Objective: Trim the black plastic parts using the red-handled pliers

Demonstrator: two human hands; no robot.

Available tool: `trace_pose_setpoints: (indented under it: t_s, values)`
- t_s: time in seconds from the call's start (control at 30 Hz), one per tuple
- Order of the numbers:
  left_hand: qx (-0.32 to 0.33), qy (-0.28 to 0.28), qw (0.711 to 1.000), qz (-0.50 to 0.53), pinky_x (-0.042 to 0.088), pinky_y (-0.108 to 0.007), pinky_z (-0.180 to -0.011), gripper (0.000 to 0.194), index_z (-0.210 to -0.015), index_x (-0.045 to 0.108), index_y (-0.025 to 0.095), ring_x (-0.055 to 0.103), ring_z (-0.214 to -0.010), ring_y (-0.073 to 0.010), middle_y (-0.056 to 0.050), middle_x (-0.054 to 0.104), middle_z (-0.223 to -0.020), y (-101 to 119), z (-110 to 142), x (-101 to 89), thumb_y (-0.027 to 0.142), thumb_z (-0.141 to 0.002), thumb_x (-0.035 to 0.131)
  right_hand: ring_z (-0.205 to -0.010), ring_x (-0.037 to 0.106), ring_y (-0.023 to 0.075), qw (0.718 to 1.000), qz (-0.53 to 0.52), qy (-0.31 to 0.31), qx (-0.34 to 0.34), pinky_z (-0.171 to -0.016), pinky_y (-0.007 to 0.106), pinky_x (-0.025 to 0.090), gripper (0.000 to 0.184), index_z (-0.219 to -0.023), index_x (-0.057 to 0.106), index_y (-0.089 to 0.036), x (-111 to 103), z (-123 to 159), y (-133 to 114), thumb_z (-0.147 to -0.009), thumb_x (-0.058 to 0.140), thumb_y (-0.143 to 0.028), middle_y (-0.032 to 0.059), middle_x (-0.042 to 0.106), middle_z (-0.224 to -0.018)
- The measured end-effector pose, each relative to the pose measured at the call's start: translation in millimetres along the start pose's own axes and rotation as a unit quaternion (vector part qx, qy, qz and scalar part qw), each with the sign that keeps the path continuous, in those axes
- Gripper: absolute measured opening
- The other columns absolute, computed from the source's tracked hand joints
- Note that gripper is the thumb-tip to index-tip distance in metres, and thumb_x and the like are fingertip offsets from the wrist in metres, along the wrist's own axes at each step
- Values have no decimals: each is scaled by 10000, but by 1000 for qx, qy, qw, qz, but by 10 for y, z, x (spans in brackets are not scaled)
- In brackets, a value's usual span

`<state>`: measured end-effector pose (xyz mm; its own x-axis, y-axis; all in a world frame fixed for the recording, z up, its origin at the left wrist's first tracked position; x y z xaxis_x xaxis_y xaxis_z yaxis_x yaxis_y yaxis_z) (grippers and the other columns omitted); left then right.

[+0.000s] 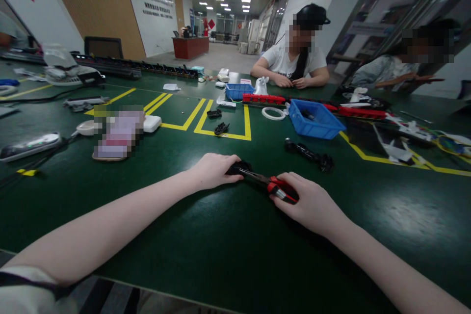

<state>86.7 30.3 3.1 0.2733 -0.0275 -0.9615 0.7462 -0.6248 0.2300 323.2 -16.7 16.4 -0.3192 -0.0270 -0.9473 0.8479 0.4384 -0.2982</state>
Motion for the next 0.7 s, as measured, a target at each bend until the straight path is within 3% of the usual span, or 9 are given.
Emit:
trace_pose_setpoints:
  t_s: [0.2, 0.4, 0.57, 0.7]
  values:
    - [-11, 17, 1000, 21, 411, -247, -561, 394, -1077, 547, 202, 666, -674, -195, -10, 693, -810, 22, 21, -38, 528, -859, 589, -829, 644, 189, 999, 19, 8, -41, -683, 324, 547, 329, -1122, 589, -226, -6, 17, -10, -831, 608, -377, 43, 641, -1014]
    - [31, 9, 999, 19, 419, -254, -567, 553, -1336, 444, 205, 662, -644, -201, -8, 687, -768, 49, 12, -59, 486, -873, 557, -850, 645, 211, 994, 60, 41, -76, -695, 341, 550, 344, -1113, 595, -205, -24, 15, -51, -803, 631, -351, 62, 640, -1023]
    - [63, -10, 998, 22, 429, -251, -585, 409, -1249, 541, 244, 671, -662, -191, -4, 697, -787, 73, 28, -59, 416, -878, 531, -847, 647, 218, 990, 82, 59, -97, -693, 337, 549, 355, -1103, 595, -198, -24, 18, -79, -779, 650, -330, 70, 645, -1013]
    - [50, -2, 998, 36, 415, -248, -561, 349, -1160, 556, 231, 660, -631, -188, 4, 685, -749, 56, 41, -53, 416, -865, 542, -851, 646, 217, 989, 86, 65, -106, -696, 337, 552, 363, -1108, 589, -187, -10, 9, -86, -779, 652, -327, 73, 643, -1015]
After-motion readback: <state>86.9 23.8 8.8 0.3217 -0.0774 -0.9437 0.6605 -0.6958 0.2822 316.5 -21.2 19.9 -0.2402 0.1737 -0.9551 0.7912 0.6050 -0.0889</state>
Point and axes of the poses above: each hand's wrist, its own z-axis away from the middle knuckle, its own x-axis out of the palm, y = z × x, the point moved 3 cm from there along -z, towards the middle knuckle
